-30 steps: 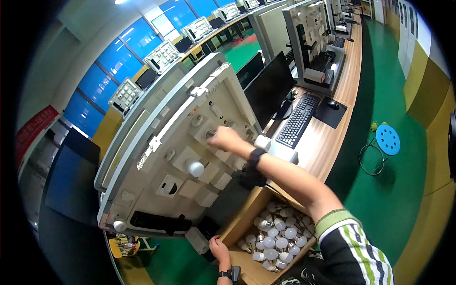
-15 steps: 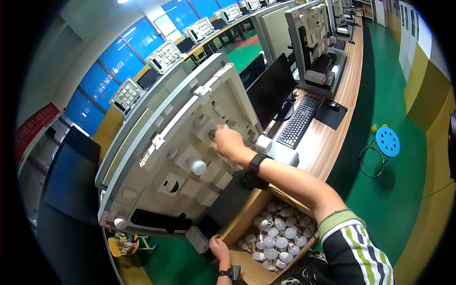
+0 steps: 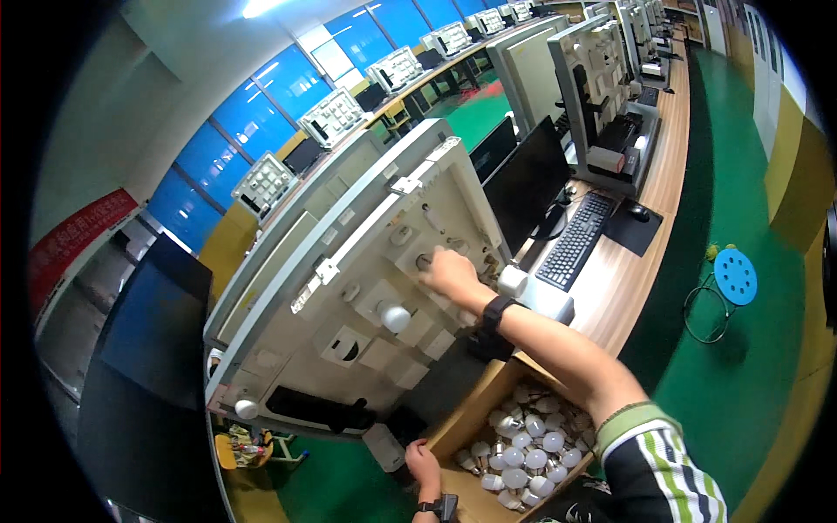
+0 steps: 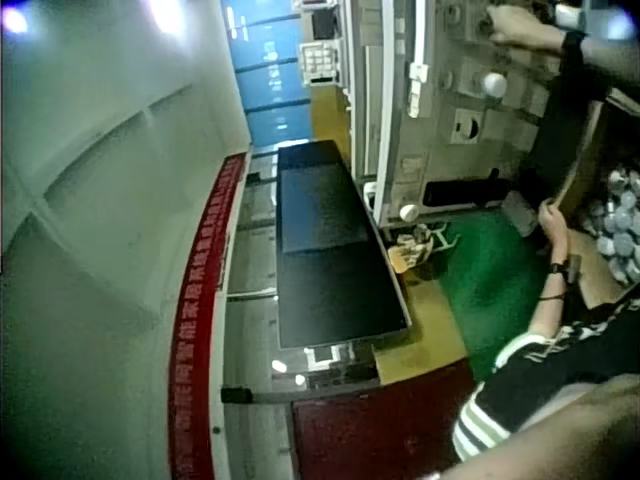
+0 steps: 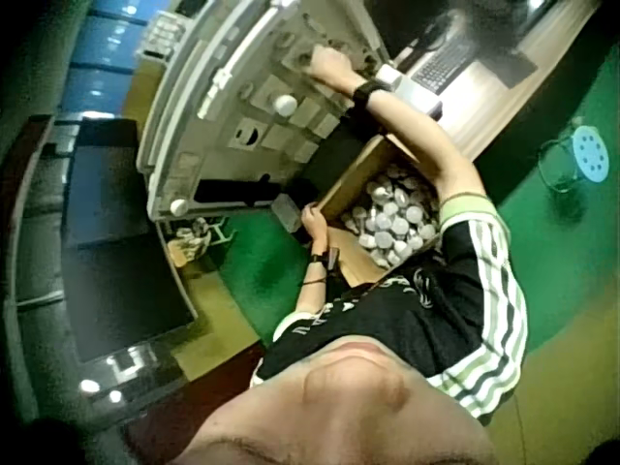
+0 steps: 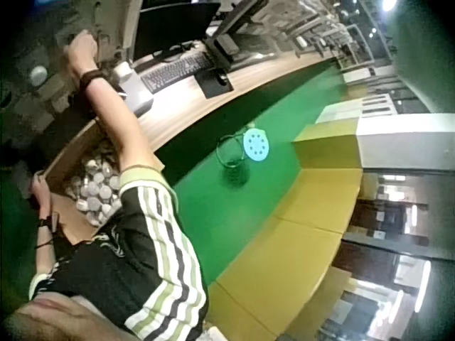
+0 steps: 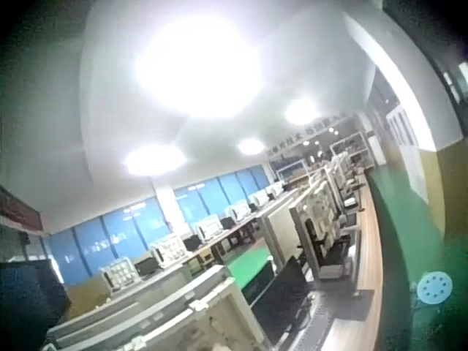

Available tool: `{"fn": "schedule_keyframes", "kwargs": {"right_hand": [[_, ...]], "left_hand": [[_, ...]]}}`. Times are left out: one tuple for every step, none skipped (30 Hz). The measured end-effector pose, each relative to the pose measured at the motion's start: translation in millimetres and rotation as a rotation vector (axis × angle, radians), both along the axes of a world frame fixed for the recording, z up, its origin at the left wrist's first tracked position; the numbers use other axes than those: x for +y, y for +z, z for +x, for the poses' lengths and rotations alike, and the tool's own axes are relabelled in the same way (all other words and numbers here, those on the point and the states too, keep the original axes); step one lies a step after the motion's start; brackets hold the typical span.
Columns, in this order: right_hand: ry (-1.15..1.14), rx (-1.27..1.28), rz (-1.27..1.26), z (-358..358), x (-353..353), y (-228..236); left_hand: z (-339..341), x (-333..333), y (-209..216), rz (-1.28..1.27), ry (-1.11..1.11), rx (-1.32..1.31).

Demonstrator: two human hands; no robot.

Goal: The person carries a box of light bulbs, selects individual bulbs, and screws them into sockets on vertical testing panels by hand one at a time.

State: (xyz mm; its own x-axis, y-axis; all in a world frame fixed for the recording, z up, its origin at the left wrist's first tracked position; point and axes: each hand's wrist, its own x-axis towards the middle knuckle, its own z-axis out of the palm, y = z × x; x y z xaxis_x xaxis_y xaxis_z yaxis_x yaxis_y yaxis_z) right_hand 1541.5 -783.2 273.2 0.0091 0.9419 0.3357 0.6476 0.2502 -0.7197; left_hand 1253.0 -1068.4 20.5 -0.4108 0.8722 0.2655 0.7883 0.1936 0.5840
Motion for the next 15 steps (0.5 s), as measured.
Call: {"fn": "schedule_keyframes", "kwargs": {"right_hand": [[-0.146,-0.272,0.206,-5,3,-9],[-0.190,-0.411,0.334,-1,8,-18],[-0.209,-0.552,0.459,-3,5,-20],[-0.182,-0.458,0.414,-2,3,-22],[-0.155,-0.365,0.369,3,3,-23],[-0.122,-0.275,0.330,7,1,-20],[-0.054,0.002,0.085,9,0,-18],[0.017,0.275,-0.165,12,-2,-15],[0.079,0.544,-0.406,19,-2,-10],[0.043,0.556,-0.337,19,3,-20],[0.194,0.949,-0.504,25,-1,-36],[0.186,1.142,-0.628,20,-2,-48],[0.254,1.194,-0.663,12,-18,-58],[0.444,1.118,-0.736,-1,-51,-57],[0.598,0.763,-0.603,2,-67,-87]], "left_hand": [[10,7,5,-0.001,-0.033,-0.007],[18,12,11,-0.031,-0.044,0.013],[16,10,11,-0.038,-0.044,0.003],[13,9,9,-0.045,-0.045,-0.008],[11,7,9,-0.051,-0.047,-0.018],[10,6,8,-0.054,-0.031,-0.009],[10,4,8,-0.057,-0.016,-0.001],[8,2,7,-0.059,0.000,0.008],[12,4,9,-0.064,0.013,0.010],[18,9,13,-0.067,0.006,0.017],[24,16,15,-0.070,-0.001,0.026],[27,21,17,-0.070,-0.008,0.012],[20,21,14,-0.051,-0.025,0.004],[2,5,6,-0.052,-0.002,-0.004],[-1,8,3,-0.030,-0.029,-0.018]]}}
